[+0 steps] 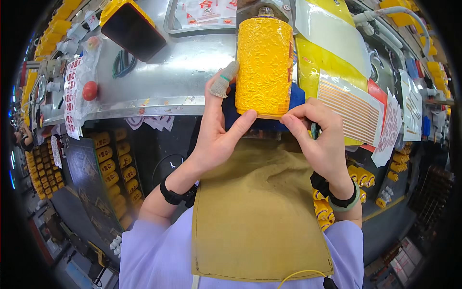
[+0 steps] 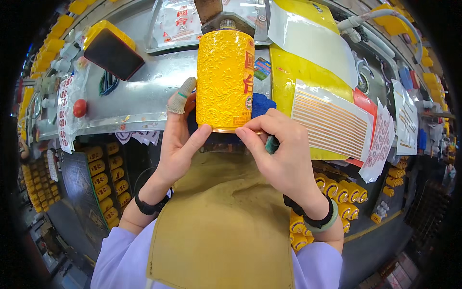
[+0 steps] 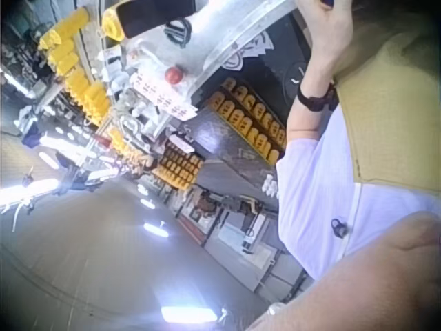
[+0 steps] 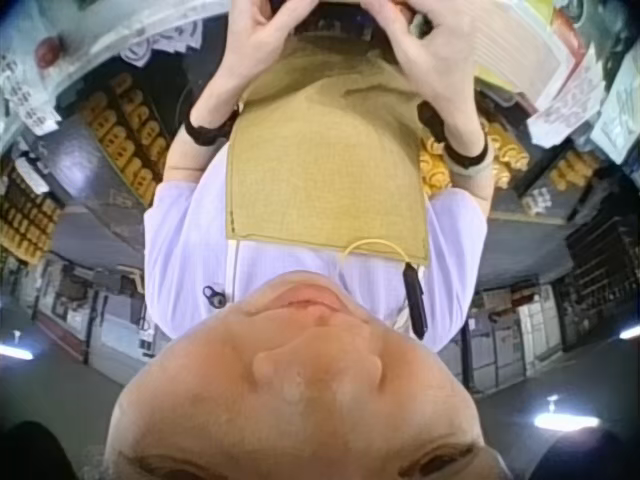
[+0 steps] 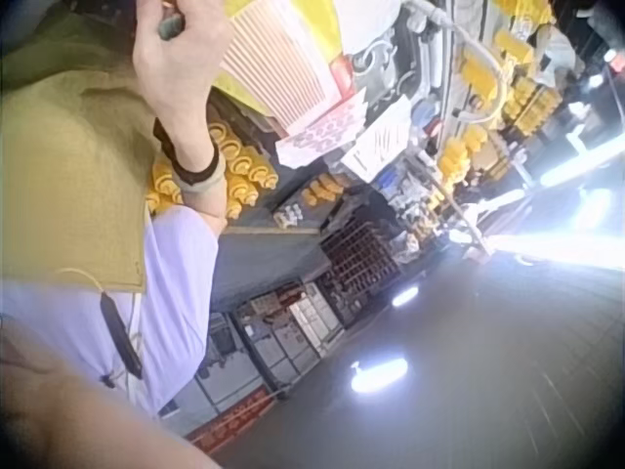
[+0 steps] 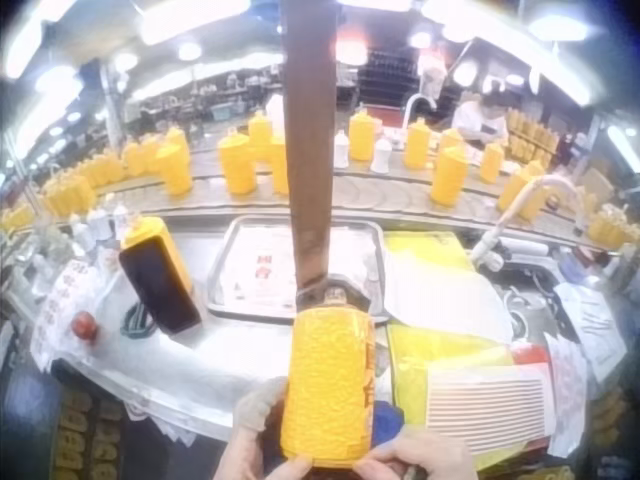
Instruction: Applying labels and protective seals to liquor bottles on a production line conveyor.
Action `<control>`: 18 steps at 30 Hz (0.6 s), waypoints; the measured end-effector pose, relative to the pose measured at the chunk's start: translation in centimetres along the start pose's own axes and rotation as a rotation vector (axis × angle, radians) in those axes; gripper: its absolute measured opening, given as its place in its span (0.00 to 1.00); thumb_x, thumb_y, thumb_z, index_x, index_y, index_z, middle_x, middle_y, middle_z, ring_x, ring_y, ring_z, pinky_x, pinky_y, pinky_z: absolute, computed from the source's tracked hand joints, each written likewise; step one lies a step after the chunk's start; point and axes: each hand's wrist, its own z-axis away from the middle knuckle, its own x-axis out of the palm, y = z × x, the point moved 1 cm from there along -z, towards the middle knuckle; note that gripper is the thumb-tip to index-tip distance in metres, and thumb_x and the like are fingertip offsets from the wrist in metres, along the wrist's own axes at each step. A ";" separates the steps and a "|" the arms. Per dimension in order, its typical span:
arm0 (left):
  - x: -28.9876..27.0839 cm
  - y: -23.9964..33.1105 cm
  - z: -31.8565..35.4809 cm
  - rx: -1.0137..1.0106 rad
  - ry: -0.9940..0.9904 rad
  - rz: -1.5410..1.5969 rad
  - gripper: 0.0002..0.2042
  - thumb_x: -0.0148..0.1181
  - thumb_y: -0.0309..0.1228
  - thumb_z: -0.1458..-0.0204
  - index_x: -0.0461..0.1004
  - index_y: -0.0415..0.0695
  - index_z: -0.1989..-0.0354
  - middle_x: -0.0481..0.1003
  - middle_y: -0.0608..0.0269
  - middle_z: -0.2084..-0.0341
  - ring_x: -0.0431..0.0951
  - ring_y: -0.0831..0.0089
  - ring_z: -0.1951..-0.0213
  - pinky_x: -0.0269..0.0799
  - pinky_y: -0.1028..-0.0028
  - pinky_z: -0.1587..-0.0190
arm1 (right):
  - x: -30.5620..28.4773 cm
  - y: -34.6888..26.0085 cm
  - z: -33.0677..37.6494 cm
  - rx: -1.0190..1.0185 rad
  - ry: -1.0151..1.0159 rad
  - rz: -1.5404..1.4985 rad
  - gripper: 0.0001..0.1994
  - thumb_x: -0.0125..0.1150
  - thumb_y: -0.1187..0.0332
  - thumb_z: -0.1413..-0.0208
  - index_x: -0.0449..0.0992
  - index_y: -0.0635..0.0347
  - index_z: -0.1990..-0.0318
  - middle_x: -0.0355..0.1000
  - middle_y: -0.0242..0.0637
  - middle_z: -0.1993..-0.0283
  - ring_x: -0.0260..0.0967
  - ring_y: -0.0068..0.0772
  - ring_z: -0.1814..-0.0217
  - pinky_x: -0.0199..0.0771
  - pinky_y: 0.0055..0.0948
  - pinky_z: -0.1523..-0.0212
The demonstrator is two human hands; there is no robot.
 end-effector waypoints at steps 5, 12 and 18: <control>-0.3 -0.1 0.1 -0.035 0.110 0.225 0.36 0.64 0.24 0.44 0.54 0.37 0.27 0.63 0.54 0.37 0.63 0.63 0.34 0.52 0.64 0.29 | 0.1 0.3 0.1 0.000 -0.002 -0.021 0.05 0.69 0.73 0.45 0.81 0.65 0.68 0.69 0.37 0.76 0.66 0.28 0.76 0.64 0.28 0.71; -0.4 -0.6 0.5 0.489 0.138 -0.244 0.20 0.76 0.20 0.57 0.81 0.40 0.53 0.72 0.54 0.43 0.74 0.58 0.41 0.72 0.63 0.41 | 0.2 0.4 0.1 0.011 0.002 -0.028 0.05 0.68 0.72 0.45 0.81 0.65 0.68 0.69 0.37 0.76 0.66 0.28 0.77 0.63 0.28 0.72; -0.5 -0.7 0.4 0.644 0.180 -0.478 0.17 0.76 0.17 0.66 0.86 0.43 0.64 0.79 0.57 0.53 0.81 0.55 0.51 0.81 0.64 0.51 | 0.2 0.7 0.2 0.007 0.005 -0.038 0.04 0.68 0.72 0.45 0.82 0.64 0.67 0.69 0.36 0.76 0.66 0.28 0.77 0.63 0.29 0.72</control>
